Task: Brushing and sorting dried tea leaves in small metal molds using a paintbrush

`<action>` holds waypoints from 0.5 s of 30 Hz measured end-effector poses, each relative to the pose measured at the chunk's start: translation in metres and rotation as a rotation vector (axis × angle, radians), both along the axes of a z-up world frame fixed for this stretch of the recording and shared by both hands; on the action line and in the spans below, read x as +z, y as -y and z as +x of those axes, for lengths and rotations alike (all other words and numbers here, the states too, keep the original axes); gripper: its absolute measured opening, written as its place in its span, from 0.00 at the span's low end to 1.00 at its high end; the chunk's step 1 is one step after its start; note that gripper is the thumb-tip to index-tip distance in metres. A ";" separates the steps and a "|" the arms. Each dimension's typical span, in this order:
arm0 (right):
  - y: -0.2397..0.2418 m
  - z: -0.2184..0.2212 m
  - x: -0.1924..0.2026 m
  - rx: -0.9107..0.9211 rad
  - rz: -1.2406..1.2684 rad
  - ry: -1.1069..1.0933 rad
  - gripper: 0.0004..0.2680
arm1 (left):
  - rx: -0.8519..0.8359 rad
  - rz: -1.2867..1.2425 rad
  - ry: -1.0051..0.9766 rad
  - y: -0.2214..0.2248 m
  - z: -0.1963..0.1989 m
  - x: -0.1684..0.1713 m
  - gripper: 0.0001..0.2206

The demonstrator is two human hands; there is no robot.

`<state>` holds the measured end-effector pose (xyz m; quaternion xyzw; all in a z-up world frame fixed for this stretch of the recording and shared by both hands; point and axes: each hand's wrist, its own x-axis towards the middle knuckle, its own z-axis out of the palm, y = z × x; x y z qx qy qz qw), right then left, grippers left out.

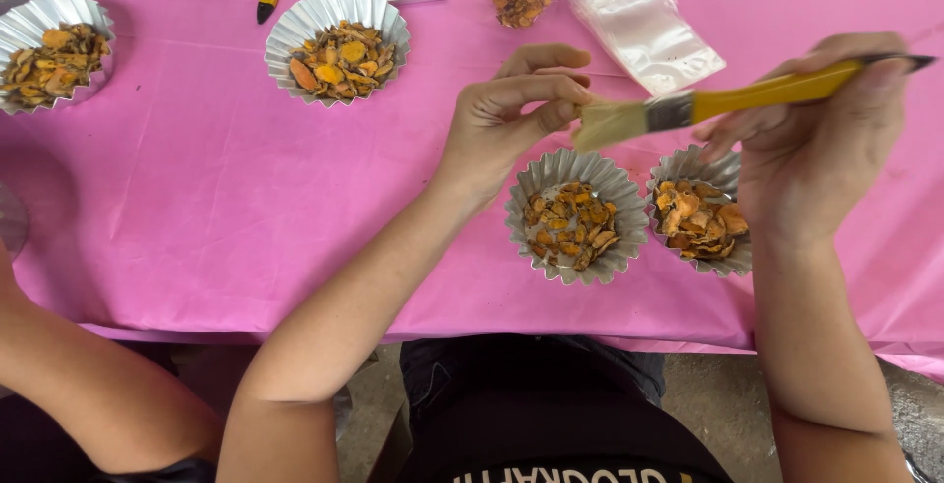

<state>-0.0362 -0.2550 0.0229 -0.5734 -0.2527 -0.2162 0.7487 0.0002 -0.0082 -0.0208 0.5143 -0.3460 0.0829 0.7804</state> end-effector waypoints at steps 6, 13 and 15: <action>0.016 0.002 -0.012 -0.081 0.042 0.073 0.11 | -0.001 -0.040 -0.043 0.000 0.002 0.001 0.06; 0.007 0.009 -0.011 -0.141 -0.462 0.284 0.17 | -0.026 -0.027 -0.053 0.003 -0.004 0.002 0.06; 0.018 0.004 -0.011 -0.197 -0.329 0.198 0.17 | 0.027 0.018 -0.032 0.005 -0.011 0.009 0.07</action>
